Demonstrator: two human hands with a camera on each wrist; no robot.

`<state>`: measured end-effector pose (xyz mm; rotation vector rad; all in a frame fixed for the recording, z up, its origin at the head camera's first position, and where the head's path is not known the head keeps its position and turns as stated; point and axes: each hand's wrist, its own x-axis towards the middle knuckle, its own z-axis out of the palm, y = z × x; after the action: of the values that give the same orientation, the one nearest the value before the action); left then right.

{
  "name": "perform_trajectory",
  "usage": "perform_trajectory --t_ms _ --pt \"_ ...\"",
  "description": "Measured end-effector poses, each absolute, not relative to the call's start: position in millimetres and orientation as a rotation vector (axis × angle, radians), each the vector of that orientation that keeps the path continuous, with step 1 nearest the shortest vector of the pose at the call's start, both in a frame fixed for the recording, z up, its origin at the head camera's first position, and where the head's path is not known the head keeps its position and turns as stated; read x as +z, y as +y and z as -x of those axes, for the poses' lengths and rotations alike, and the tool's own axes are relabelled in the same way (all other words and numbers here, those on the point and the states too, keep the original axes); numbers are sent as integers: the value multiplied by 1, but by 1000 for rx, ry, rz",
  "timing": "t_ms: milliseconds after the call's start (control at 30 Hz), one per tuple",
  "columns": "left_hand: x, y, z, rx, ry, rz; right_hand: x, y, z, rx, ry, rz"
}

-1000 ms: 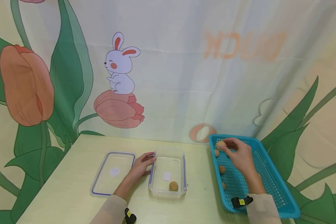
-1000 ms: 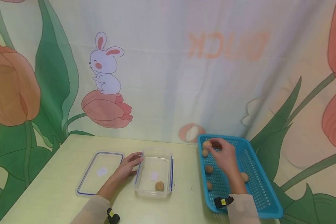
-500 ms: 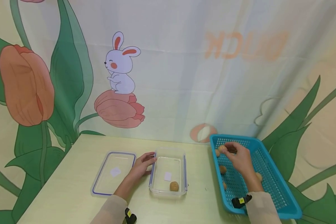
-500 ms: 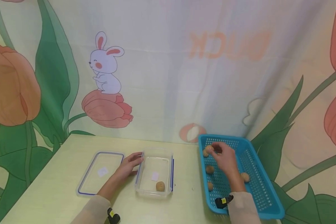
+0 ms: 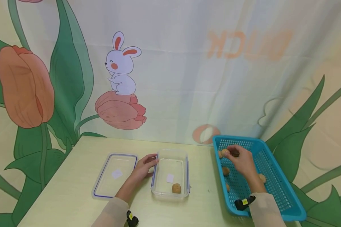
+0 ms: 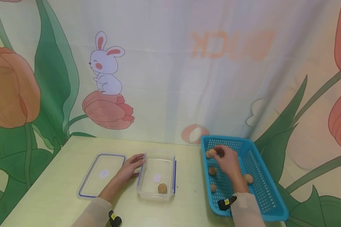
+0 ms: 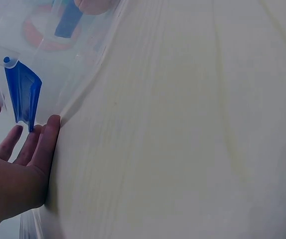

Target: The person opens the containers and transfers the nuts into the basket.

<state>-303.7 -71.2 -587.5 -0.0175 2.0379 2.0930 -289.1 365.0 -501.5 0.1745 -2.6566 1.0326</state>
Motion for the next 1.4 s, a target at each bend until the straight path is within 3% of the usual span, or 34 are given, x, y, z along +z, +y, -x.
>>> perform_trajectory --t_ms 533,1033,1400 --pt "-589 -70 302 2091 2031 13 -489 358 278 1074 -2554 -165" --pt "-587 -71 304 2095 2030 22 -426 285 257 947 -2488 -566" --pt "-586 -72 304 2090 2034 28 -459 213 250 931 -2571 -849"
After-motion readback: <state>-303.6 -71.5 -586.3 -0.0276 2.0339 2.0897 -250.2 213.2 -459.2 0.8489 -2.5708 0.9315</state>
